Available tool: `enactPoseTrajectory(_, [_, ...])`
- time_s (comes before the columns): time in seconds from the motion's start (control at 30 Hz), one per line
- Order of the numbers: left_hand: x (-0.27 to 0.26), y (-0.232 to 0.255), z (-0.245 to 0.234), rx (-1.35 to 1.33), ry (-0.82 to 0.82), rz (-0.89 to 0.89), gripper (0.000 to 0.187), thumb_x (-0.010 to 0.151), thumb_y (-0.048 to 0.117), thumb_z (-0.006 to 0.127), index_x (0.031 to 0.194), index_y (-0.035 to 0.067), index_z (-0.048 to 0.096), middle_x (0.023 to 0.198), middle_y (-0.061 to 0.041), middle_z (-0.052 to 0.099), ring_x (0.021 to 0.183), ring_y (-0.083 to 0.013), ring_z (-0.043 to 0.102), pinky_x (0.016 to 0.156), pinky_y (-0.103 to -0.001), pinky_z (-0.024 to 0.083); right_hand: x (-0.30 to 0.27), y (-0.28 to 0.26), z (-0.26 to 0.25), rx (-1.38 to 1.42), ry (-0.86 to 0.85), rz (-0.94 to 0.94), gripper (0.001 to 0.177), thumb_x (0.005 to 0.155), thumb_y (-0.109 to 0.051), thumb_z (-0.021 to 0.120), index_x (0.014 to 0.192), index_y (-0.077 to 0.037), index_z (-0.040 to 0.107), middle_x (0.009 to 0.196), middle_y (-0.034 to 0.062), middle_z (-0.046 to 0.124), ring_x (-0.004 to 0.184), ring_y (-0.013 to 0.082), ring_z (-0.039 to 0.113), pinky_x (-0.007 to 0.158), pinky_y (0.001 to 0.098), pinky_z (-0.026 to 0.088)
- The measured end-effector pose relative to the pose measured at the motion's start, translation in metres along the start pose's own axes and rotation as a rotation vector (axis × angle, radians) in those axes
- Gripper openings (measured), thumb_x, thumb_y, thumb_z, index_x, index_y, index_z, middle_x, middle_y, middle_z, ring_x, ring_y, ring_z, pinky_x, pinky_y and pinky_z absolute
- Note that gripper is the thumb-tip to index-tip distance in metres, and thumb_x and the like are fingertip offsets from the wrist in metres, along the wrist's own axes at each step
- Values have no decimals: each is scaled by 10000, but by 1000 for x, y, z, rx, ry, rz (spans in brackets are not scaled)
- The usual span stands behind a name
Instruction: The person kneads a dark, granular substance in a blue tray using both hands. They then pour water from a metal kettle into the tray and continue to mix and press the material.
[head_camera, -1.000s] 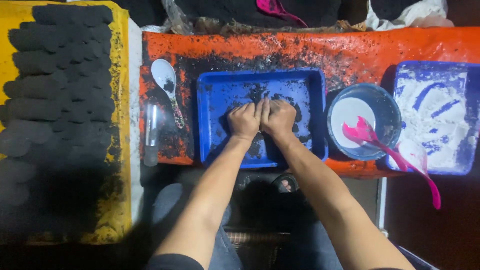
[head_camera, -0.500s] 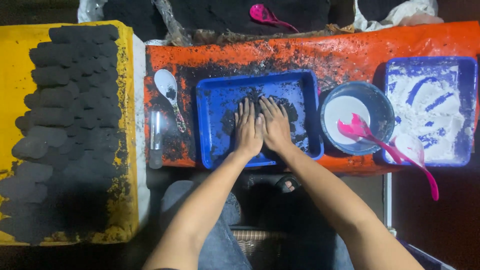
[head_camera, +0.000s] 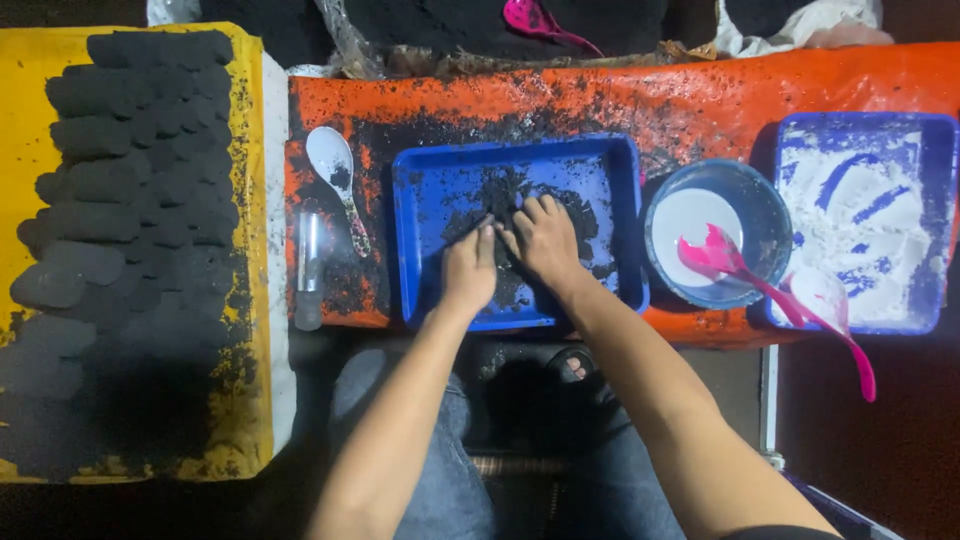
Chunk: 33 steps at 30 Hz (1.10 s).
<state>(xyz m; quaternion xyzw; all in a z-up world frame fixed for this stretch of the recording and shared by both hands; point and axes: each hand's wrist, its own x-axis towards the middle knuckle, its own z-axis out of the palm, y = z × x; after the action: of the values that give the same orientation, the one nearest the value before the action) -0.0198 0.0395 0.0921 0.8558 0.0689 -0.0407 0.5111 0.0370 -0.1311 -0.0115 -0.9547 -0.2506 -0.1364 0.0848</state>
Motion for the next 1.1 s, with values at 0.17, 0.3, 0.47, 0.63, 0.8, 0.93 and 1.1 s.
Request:
enactPoseTrajectory(0.17, [-5,16,-14,139,-155,141,493,1028,214,543,1422,-82,550,1428,-313,563,1309,-429,576,1059,-521,498,17,-1,7,-27,216,-20,334,914,-441,590,671,-216,631,723,-40,552,678,187,551,575,334,440])
enactPoseTrajectory(0.3, [-1,3,-8,365,-228,204,655,866,262,792,1422,-8,577,1450,-245,579,1311,-362,598,1031,-481,545,23,-3,-13,69,245,6,460,1011,-438,490,615,-218,569,637,-50,474,585,178,508,520,308,427])
enactPoseTrajectory(0.47, [15,-30,7,398,-88,349,425,822,109,829,1239,96,748,1205,-137,749,1129,-261,720,939,-370,590,20,1,-62,315,113,111,387,1067,-409,478,1027,-83,682,1109,185,647,1140,426,580,969,556,417])
enactPoseTrajectory(0.63, [26,-48,25,431,12,430,312,849,97,792,1156,155,794,1115,-77,783,1079,-198,741,895,-317,606,19,-23,-109,523,-9,348,598,1076,-477,487,1397,18,587,1457,300,520,1430,581,318,1138,741,218])
enactPoseTrajectory(0.8, [15,1,-9,269,-148,327,293,941,46,650,1218,17,740,1115,-209,762,1066,-313,742,885,-409,615,18,-25,-73,285,-14,347,575,1022,-464,651,1332,17,584,1412,229,554,1386,456,471,1150,633,345])
enactPoseTrajectory(0.93, [14,13,-22,172,-253,257,430,925,87,657,1329,-62,649,1252,-278,698,1175,-399,681,969,-480,576,5,3,-15,101,44,248,424,990,-494,668,1104,-85,658,1122,105,601,1105,339,600,935,490,496])
enactPoseTrajectory(1.1, [43,-33,13,235,279,559,256,989,114,557,1138,37,750,1032,-141,746,1017,-311,720,878,-396,590,-2,17,6,-125,221,46,279,808,-479,663,740,-216,599,766,-15,598,687,206,628,638,353,496])
